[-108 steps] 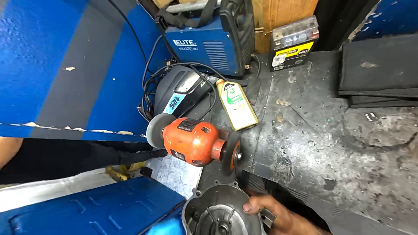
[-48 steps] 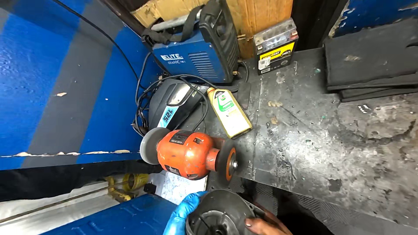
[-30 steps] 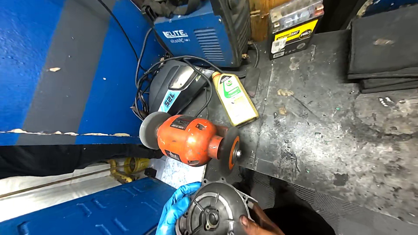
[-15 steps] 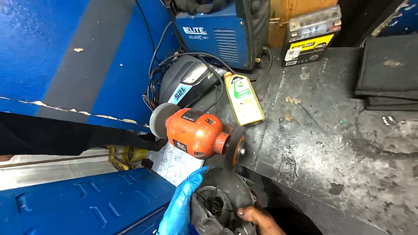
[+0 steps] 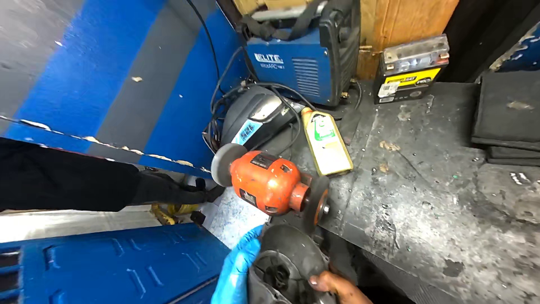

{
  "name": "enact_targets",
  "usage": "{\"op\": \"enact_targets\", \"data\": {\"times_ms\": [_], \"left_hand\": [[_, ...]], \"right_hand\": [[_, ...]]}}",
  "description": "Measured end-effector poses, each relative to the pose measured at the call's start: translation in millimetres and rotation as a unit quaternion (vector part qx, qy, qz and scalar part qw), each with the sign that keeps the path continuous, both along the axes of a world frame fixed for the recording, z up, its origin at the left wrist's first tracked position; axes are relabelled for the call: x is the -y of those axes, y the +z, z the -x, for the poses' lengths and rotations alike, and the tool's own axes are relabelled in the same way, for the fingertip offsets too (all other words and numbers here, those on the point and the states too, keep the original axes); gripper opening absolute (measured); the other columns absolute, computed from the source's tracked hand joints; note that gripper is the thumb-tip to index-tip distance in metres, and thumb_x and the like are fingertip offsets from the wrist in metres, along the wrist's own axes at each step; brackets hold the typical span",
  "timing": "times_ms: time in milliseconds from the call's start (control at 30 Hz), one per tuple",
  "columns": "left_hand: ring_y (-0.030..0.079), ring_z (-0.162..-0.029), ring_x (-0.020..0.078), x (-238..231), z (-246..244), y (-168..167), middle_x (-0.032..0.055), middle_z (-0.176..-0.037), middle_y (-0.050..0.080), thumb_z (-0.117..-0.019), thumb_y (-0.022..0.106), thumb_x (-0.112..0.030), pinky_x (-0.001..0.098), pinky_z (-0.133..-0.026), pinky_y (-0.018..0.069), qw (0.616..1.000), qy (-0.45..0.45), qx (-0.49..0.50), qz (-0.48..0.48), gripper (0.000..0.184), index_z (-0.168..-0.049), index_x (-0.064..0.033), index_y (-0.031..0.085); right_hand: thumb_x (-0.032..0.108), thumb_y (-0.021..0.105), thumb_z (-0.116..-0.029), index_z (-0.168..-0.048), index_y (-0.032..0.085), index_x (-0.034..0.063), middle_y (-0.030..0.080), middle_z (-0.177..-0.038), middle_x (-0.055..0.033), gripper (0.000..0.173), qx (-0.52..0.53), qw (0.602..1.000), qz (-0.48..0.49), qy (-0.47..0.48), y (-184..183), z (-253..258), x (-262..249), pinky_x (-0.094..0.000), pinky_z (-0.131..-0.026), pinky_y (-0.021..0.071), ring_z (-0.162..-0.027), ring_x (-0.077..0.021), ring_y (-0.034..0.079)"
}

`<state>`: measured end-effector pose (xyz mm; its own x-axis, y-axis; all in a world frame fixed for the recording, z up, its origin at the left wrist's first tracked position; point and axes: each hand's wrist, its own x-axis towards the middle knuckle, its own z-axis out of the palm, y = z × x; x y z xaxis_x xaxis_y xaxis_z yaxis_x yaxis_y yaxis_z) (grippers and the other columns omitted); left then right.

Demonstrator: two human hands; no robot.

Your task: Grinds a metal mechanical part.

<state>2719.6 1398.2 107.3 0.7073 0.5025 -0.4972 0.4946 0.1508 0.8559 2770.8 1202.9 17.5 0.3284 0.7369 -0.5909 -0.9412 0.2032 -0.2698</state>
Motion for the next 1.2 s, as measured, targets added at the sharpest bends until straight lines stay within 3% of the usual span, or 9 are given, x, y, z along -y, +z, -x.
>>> {"op": "enact_targets", "data": {"times_ms": [133, 233, 300, 400, 500, 700, 1200], "left_hand": [[0.064, -0.119, 0.0238, 5, 2, -12, 0.0151, -0.129, 0.066, -0.0991, 0.052, -0.031, 0.0430, -0.102, 0.0535, 1.000, -0.004, -0.002, 0.026, 0.050, -0.139, -0.0011, 0.056], [0.065, -0.113, 0.0225, 2, 0, -10, 0.0148, -0.123, 0.066, -0.0974, 0.054, -0.031, 0.0420, -0.097, 0.0552, 0.997, 0.009, -0.016, 0.070, 0.049, -0.137, -0.0015, 0.052], [0.067, -0.112, 0.0222, 7, -7, -4, 0.0139, -0.121, 0.069, -0.1043, 0.046, -0.031, 0.0427, -0.097, 0.0570, 0.992, 0.050, -0.025, 0.116, 0.043, -0.135, -0.0031, 0.056], [0.072, -0.099, 0.0211, 12, -13, -14, 0.0128, -0.104, 0.074, -0.1072, 0.040, -0.029, 0.0404, -0.087, 0.0613, 0.973, 0.101, -0.054, 0.202, 0.037, -0.119, -0.0055, 0.066], [0.072, -0.093, 0.0205, 15, -21, -18, 0.0130, -0.098, 0.073, -0.1061, 0.042, -0.025, 0.0390, -0.082, 0.0616, 0.973, 0.105, -0.072, 0.191, 0.033, -0.112, -0.0049, 0.067], [0.071, -0.097, 0.0197, 12, -30, -29, 0.0126, -0.102, 0.072, -0.1072, 0.043, -0.028, 0.0381, -0.085, 0.0602, 0.979, 0.078, -0.078, 0.170, 0.033, -0.116, -0.0062, 0.067], [0.072, -0.097, 0.0185, 11, -26, -9, 0.0118, -0.101, 0.074, -0.1071, 0.036, -0.025, 0.0377, -0.084, 0.0619, 0.979, 0.097, -0.069, 0.166, 0.037, -0.113, -0.0060, 0.066]], "right_hand": [[0.010, 0.059, -0.0896, -0.132, 0.045, 0.0064, 0.070, -0.096, -0.0028, 0.045, -0.005, 1.000, 0.015, 0.008, -4, -4, 11, -0.0311, -0.081, 0.0603, -0.087, -0.0103, 0.070], [0.014, 0.058, -0.0908, -0.111, 0.060, 0.0086, 0.073, -0.090, -0.0039, 0.021, -0.011, 1.000, -0.010, 0.012, -9, -12, 15, -0.0315, -0.078, 0.0609, -0.084, -0.0117, 0.072], [0.019, 0.056, -0.0939, -0.105, 0.065, 0.0113, 0.074, -0.089, -0.0022, 0.016, 0.010, 0.999, -0.021, 0.048, -10, -20, 18, -0.0304, -0.077, 0.0612, -0.083, -0.0103, 0.072], [0.024, 0.057, -0.0941, -0.102, 0.067, 0.0142, 0.073, -0.086, -0.0003, 0.015, 0.016, 0.997, -0.034, 0.069, -15, -24, 23, -0.0272, -0.074, 0.0611, -0.081, -0.0077, 0.071], [0.024, 0.055, -0.0968, -0.104, 0.067, 0.0131, 0.073, -0.088, -0.0008, 0.017, 0.004, 0.998, -0.034, 0.046, -18, -27, 24, -0.0260, -0.076, 0.0609, -0.083, -0.0073, 0.071], [0.019, 0.050, -0.0977, -0.098, 0.066, 0.0122, 0.072, -0.085, -0.0017, 0.018, -0.029, 0.999, -0.011, 0.019, -18, -27, 25, -0.0254, -0.073, 0.0602, -0.081, -0.0072, 0.071], [0.020, 0.056, -0.0932, -0.100, 0.065, 0.0144, 0.073, -0.086, -0.0003, 0.013, -0.037, 0.996, -0.057, 0.053, -15, -29, 15, -0.0268, -0.074, 0.0605, -0.081, -0.0076, 0.071]]}}
